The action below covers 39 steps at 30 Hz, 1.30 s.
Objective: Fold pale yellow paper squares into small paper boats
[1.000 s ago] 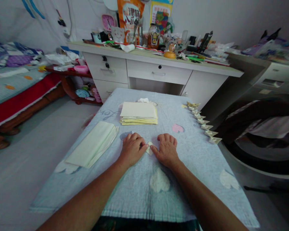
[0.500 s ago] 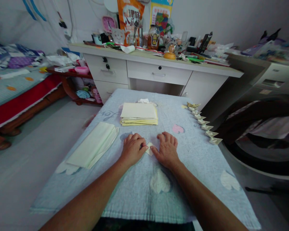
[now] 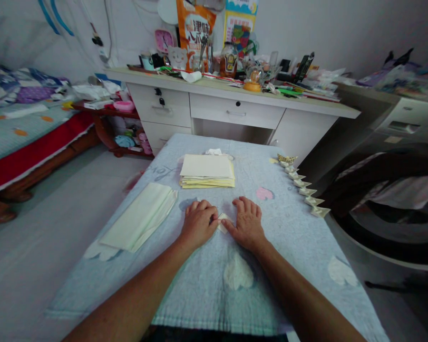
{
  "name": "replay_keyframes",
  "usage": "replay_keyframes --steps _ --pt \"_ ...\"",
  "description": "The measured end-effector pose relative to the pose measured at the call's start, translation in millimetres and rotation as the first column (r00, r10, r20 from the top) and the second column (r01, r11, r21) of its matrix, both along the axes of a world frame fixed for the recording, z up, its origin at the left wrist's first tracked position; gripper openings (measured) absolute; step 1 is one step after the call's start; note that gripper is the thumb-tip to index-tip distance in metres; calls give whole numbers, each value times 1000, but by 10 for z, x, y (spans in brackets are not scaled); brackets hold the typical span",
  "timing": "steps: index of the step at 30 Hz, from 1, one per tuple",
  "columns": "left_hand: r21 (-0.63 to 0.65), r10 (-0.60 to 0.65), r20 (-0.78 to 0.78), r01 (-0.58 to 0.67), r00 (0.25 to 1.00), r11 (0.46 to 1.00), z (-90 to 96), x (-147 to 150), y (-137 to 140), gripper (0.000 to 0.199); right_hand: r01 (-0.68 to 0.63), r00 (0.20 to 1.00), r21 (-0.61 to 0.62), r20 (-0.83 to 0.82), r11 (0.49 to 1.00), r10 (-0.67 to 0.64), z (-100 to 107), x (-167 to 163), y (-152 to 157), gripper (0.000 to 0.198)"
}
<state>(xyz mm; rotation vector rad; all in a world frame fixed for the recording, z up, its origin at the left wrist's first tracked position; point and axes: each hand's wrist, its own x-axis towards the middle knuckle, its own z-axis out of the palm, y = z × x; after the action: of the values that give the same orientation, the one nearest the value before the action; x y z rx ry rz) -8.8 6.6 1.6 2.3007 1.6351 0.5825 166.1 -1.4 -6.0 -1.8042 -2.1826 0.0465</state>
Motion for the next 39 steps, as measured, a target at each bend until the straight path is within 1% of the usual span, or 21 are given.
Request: replay_keyframes --steps 5,8,13,18,25,27,31,35,39 --pt "4 3 0 -3 1000 1000 -4 3 3 7 -7 1000 2 13 1000 7 -4 -23 4 60" --pt "-5 1 -6 -1 1000 1000 -7 5 2 8 -14 1000 1 -22 1000 14 -32 20 13 61" --pt "-15 0 1 0 1000 1000 -5 1 0 8 -78 993 -33 -96 996 75 -65 138 35 53" --pt "-15 -2 8 2 1000 1000 7 0 -2 8 -60 993 -67 -101 996 53 -17 125 30 51" --pt "-1 -4 12 4 1000 1000 -1 5 -3 9 -64 996 -69 -71 996 59 11 78 8 61" --pt "5 1 24 -1 1000 1000 -14 2 -4 9 -78 993 -49 -93 996 73 15 91 -3 55" --pt "19 3 57 -4 998 1000 -43 -6 -6 8 -110 982 -38 -159 993 102 37 114 -28 26" --pt "19 -21 90 20 996 1000 -43 -9 1 10 -150 973 -42 -182 988 140 59 98 -33 19" --pt "24 -83 153 80 985 996 -19 -5 15 8 -192 953 -36 -245 981 178 61 87 -7 14"
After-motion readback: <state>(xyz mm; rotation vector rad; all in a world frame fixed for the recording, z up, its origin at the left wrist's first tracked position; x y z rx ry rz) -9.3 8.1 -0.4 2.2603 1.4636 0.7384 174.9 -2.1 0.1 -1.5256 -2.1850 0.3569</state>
